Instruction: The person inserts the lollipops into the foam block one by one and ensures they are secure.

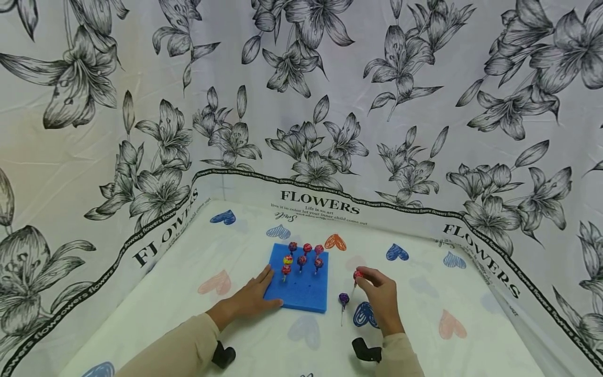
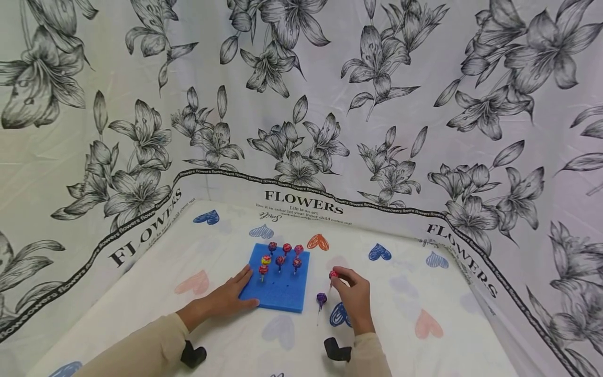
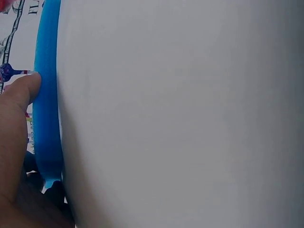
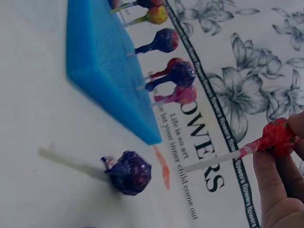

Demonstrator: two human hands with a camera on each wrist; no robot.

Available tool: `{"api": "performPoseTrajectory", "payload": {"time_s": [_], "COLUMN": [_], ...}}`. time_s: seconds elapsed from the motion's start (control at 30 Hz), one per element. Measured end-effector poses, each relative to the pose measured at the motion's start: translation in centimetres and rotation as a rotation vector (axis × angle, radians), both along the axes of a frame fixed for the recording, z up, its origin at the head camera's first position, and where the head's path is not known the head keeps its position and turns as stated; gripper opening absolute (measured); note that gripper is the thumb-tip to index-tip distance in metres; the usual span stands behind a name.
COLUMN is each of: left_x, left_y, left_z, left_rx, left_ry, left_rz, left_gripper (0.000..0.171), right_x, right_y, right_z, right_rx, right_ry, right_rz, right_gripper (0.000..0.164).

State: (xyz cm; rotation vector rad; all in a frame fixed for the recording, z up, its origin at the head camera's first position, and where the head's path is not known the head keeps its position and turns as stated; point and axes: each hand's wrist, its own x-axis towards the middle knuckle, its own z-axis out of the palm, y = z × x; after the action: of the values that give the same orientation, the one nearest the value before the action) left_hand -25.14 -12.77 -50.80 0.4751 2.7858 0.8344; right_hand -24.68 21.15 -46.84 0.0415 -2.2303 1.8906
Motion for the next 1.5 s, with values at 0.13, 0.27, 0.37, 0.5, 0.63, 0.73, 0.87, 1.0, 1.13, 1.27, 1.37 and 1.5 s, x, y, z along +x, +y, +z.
{"api": "performPoseTrajectory", "payload": {"time_s": [0.13, 0.27, 0.37, 0.5, 0.63, 0.73, 0.87, 1.0, 1.13, 1.27, 1.37, 1.5], "left_x": [0.0, 0.0, 0.0, -0.1, 0.0, 0.1, 0.1, 0.0, 0.0, -0.1, -0.1, -0.1], "left_y": [0.0, 0.0, 0.0, 0.0, 0.0, 0.0, -0.1, -0.1, -0.1, -0.2, -0.2, -0.1], "left_z": [0.2, 0.2, 0.2, 0.1, 0.3, 0.2, 0.0, -0.1, -0.1, 0.0, -0.1, -0.2], "left_rx": [0.011, 0.011, 0.009, 0.006, 0.003, 0.004, 0.012, 0.011, 0.001, 0.004, 0.01, 0.012], "left_ry": [-0.003, -0.006, 0.001, 0.007, 0.004, 0.001, -0.012, -0.017, -0.015, -0.01, -0.016, -0.03], "left_rz": [0.003, 0.001, -0.006, -0.003, 0.0, -0.002, 0.006, 0.008, 0.007, 0.003, 0.005, 0.015], "left_gripper": [0.099, 0.099, 0.099, 0.099, 0.099, 0.099, 0.1, 0.101, 0.102, 0.101, 0.101, 0.102], "right_x": [-0.3, -0.6, -0.8, -0.9, -0.9, -0.9, -1.0, -1.0, -0.9, -1.0, -1.0, -1.0], "right_y": [-0.9, -1.7, -2.3, -3.1, -3.7, -4.0, -4.4, -4.8, -5.4, -6.1, -6.6, -7.4], "right_z": [1.4, 2.6, 3.2, 3.9, 4.5, 5.0, 5.4, 6.0, 6.6, 7.1, 7.4, 7.6], "right_rx": [-0.019, -0.064, -0.101, -0.121, -0.133, -0.146, -0.161, -0.166, -0.166, -0.18, -0.187, -0.19], "right_ry": [0.085, 0.164, 0.195, 0.225, 0.248, 0.274, 0.325, 0.373, 0.406, 0.43, 0.438, 0.454], "right_rz": [0.042, 0.089, 0.114, 0.132, 0.138, 0.152, 0.186, 0.22, 0.24, 0.26, 0.281, 0.299], "right_gripper": [0.02, 0.021, 0.021, 0.021, 0.022, 0.023, 0.024, 0.026, 0.027, 0.027, 0.027, 0.026]}}
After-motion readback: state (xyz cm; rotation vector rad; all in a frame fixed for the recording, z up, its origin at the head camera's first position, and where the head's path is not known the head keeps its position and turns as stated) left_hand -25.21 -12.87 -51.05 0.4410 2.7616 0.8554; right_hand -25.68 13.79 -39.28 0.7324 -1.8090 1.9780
